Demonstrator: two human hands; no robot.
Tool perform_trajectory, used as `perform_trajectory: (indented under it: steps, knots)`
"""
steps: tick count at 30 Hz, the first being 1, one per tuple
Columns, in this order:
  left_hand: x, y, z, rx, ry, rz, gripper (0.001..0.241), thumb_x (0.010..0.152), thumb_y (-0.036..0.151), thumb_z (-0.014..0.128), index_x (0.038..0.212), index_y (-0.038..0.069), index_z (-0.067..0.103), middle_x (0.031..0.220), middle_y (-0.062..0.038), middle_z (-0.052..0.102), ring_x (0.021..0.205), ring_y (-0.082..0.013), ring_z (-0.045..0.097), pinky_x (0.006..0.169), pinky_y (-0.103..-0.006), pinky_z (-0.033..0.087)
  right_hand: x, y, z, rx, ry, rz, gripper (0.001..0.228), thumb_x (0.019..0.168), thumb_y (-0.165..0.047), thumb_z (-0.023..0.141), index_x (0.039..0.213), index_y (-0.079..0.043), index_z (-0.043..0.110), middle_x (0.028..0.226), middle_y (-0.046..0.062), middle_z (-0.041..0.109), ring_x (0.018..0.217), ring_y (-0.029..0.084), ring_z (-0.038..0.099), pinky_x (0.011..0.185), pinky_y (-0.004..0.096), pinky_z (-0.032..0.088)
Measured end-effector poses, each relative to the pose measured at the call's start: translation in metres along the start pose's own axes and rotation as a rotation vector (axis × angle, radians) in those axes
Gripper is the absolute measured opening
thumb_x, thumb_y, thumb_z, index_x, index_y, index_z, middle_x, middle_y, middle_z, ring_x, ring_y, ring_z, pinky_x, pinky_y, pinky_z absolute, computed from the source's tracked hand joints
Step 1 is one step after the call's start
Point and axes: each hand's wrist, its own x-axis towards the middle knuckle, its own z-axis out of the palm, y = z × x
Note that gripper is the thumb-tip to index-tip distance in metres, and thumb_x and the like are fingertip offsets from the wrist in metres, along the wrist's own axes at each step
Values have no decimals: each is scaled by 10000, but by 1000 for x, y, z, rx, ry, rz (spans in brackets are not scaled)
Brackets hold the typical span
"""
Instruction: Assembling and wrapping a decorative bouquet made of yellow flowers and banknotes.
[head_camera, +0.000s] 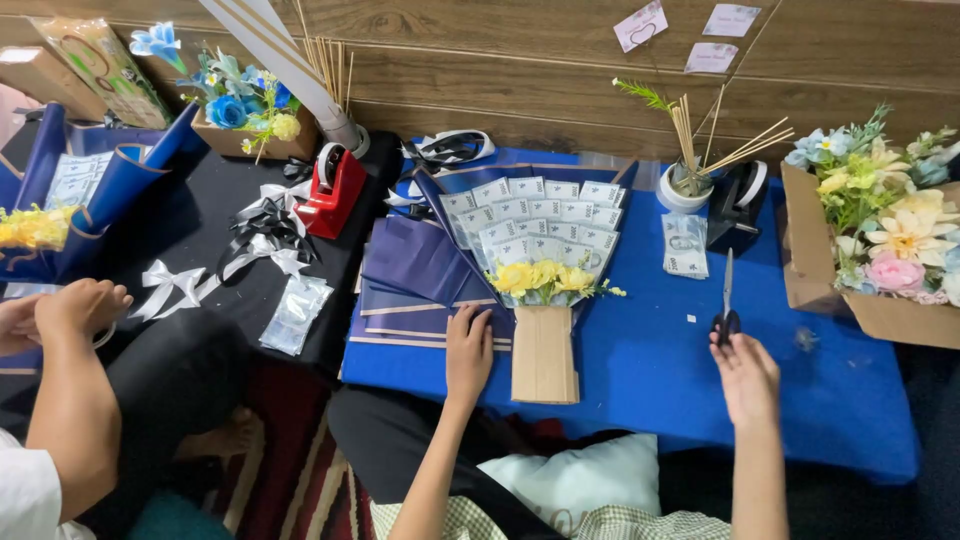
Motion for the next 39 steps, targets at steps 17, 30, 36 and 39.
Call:
perform_trajectory:
  steps: [17,30,36,39]
  knots:
    - [-8,36,-21,-611,-24,-172,205,1056,147,578,1152,154,759,1015,-41,752,958,-204,721,820,-330,594,-110,47,173,-629,-394,-319,102,987,-114,655,929,-30,652,1429,150,609,1242,331,637,1053,430,505]
    - [1,68,-19,-757,-204,-408,262,915,328,725,1002,82,748,871,-12,754,795,-101,682,722,-258,555,-138,78,161,-988,-580,-777,22,955,-61,652,968,-43,656,1365,196,586,1278,341,575,1060,453,503]
    - [22,24,-31,-900,-87,-481,95,1002,210,610,976,119,600,825,-11,641,791,-117,587,729,-263,426,-136,65,160,-957,-668,-755,246,991,-105,599,1207,-65,708,1434,163,524,1328,325,520,1099,451,478]
    - [52,-45,-40,-736,16,-496,213,988,209,599,1132,89,701,1010,-63,763,928,-173,711,796,-300,542,-118,65,140,-963,-546,-726,205,993,-111,581,1138,-66,719,1452,145,546,1350,303,522,1131,431,440]
